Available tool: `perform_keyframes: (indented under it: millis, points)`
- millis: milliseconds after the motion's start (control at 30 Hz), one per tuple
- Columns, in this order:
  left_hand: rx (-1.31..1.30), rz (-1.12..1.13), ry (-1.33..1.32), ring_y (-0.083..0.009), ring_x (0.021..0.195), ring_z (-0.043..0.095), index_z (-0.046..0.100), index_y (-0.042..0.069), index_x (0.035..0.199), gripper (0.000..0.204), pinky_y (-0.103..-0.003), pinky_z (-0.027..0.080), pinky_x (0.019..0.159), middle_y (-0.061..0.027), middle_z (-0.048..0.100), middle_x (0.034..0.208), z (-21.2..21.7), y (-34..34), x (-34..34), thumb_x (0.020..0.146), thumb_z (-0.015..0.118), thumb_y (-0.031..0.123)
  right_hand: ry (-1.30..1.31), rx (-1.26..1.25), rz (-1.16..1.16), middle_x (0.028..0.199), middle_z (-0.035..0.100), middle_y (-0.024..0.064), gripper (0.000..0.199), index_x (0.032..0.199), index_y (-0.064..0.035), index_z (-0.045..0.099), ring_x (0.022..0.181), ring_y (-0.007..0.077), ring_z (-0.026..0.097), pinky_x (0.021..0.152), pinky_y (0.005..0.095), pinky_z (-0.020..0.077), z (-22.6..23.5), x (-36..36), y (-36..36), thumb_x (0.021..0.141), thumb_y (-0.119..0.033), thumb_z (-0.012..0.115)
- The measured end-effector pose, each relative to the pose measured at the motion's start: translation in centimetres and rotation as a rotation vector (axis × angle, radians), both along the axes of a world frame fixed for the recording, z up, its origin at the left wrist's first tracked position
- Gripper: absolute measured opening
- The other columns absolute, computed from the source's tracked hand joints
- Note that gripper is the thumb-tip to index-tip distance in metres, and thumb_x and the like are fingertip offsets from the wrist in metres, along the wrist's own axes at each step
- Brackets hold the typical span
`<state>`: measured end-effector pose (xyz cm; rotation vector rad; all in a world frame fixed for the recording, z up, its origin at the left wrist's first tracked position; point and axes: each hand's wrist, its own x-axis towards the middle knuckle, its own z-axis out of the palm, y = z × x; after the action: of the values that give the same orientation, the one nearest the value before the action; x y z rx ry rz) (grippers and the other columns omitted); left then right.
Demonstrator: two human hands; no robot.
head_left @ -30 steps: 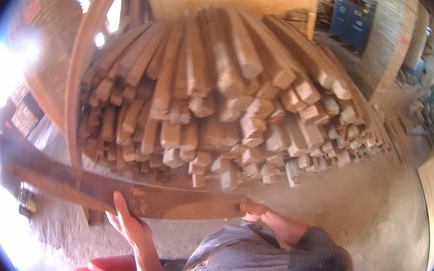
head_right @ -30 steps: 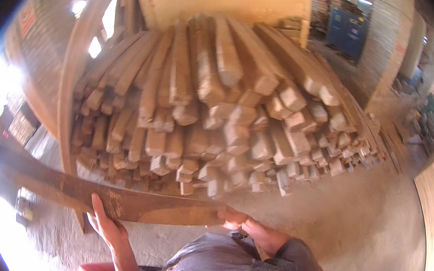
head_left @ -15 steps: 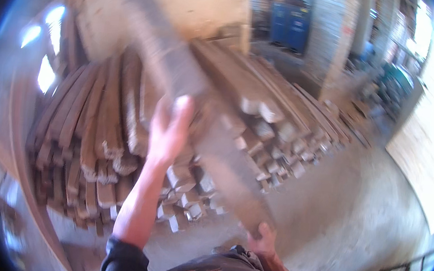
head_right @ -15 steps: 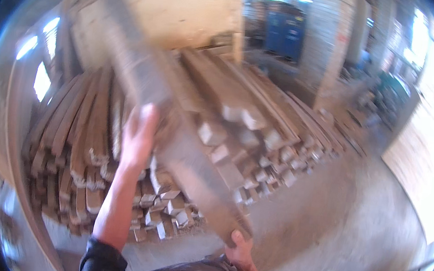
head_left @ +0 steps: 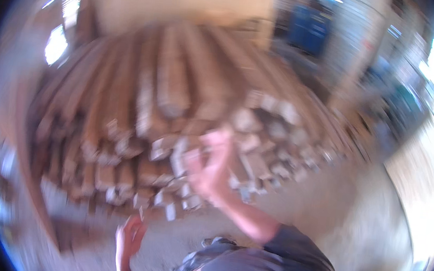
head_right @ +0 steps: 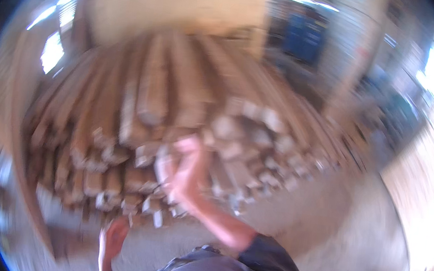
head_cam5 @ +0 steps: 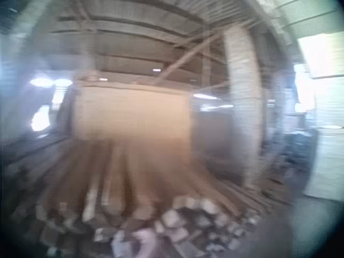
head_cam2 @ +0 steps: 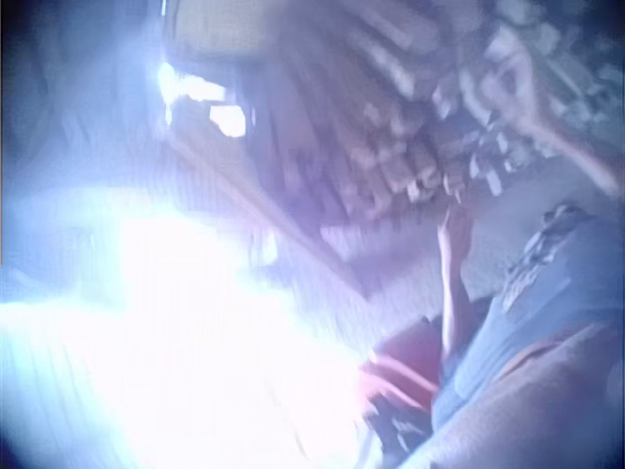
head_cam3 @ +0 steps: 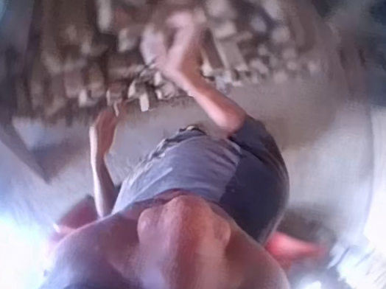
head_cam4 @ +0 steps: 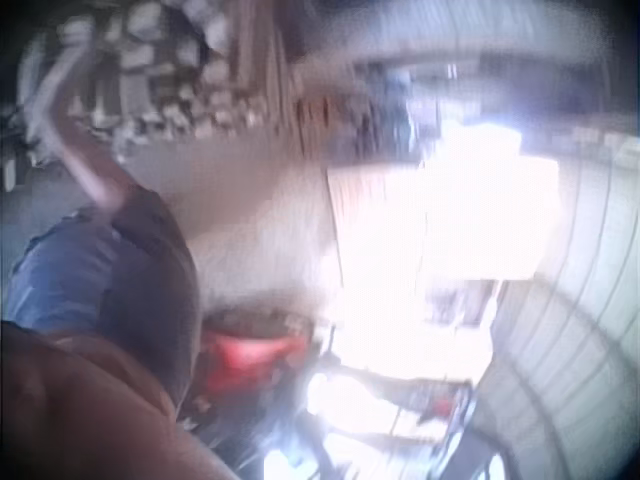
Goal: The person places a long wooden plank onto a forklift, then drives the forklift to a pile of cut lumber. They dismount and manually pick up several planks one by one, stacking them on the forklift forks. Finally, they reboard the forklift and drive away with the loaded planks.
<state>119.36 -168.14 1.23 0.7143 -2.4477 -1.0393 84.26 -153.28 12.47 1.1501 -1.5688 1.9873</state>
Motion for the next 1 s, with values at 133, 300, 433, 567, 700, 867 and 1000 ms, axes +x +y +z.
perform_keyframes:
  millis: [133, 300, 433, 567, 700, 867, 1000]
  points:
    - [0.605, 0.366, 0.027, -0.0238, 0.091, 0.076, 0.07, 0.002, 0.145, 0.043, -0.041, 0.064, 0.058, -0.0159, 0.081, 0.115, -13.3, 2.1, 14.0, 0.116, 0.069, 0.032, -0.044, 0.277, 0.259, 0.123, 0.068, 0.0229, 0.055, 0.142, -0.0001, 0.054, 0.118, 0.0427, 0.068, 0.103, 0.0576, 0.0527, -5.9, 13.1, -6.3, 0.097, -0.017, 0.081]
    - [0.474, 0.134, -0.237, -0.0359, 0.102, 0.078, 0.067, -0.002, 0.145, 0.048, -0.048, 0.063, 0.083, -0.0239, 0.08, 0.116, -18.2, 5.3, 21.5, 0.107, 0.077, 0.025, 0.185, 0.652, 0.756, 0.13, 0.069, 0.0239, 0.067, 0.152, 0.0012, 0.053, 0.119, 0.0448, 0.069, 0.106, 0.0557, 0.0554, -9.3, 29.2, -10.6, 0.094, -0.018, 0.082]
    - [0.221, 0.133, -0.393, -0.0406, 0.115, 0.078, 0.073, -0.001, 0.14, 0.047, -0.052, 0.061, 0.1, -0.025, 0.081, 0.121, -14.1, 5.5, 23.7, 0.103, 0.08, 0.027, 0.25, 0.813, 1.05, 0.127, 0.071, 0.0229, 0.055, 0.139, -0.0005, 0.068, 0.119, 0.0437, 0.07, 0.104, 0.054, 0.0565, -10.7, 38.8, -12.3, 0.094, -0.026, 0.085]
    - [0.227, 0.407, -0.155, -0.0395, 0.101, 0.08, 0.084, 0.008, 0.121, 0.032, -0.053, 0.063, 0.089, -0.0196, 0.083, 0.107, -9.5, 7.9, 28.6, 0.089, 0.08, 0.013, 0.301, 0.887, 1.319, 0.124, 0.079, 0.0212, 0.046, 0.136, -0.0021, 0.075, 0.115, 0.0353, 0.077, 0.102, 0.0475, 0.0618, -11.2, 48.3, -13.0, 0.097, -0.025, 0.083]
    - [0.407, 0.751, -0.195, -0.0463, 0.118, 0.075, 0.074, -0.001, 0.132, 0.058, -0.056, 0.059, 0.103, -0.0269, 0.079, 0.123, -7.3, 10.8, 31.7, 0.106, 0.073, 0.052, 0.331, 1.096, 1.601, 0.123, 0.08, 0.0223, 0.05, 0.143, 0.0019, 0.07, 0.114, 0.0314, 0.079, 0.101, 0.0432, 0.0632, -8.7, 56.5, -14.0, 0.103, -0.027, 0.081]
    - [0.355, 1.014, 0.054, -0.0436, 0.125, 0.073, 0.064, 0.001, 0.15, 0.059, -0.052, 0.057, 0.108, -0.0271, 0.076, 0.134, -7.9, 16.8, 35.7, 0.108, 0.074, 0.04, 0.397, 0.858, 1.811, 0.139, 0.072, 0.0236, 0.067, 0.157, 0.0055, 0.054, 0.127, 0.0291, 0.072, 0.106, 0.0426, 0.0595, -4.2, 68.8, -12.1, 0.107, -0.033, 0.078]
    - [0.483, 1.179, 0.113, -0.0423, 0.126, 0.074, 0.063, 0.001, 0.152, 0.059, -0.05, 0.057, 0.108, -0.0244, 0.077, 0.134, -9.4, 20.6, 37.3, 0.109, 0.074, 0.039, 0.058, 1.219, 1.837, 0.146, 0.067, 0.0206, 0.078, 0.162, 0.0026, 0.048, 0.13, 0.0281, 0.068, 0.105, 0.0459, 0.0598, -4.3, 82.0, -14.3, 0.107, -0.045, 0.078]
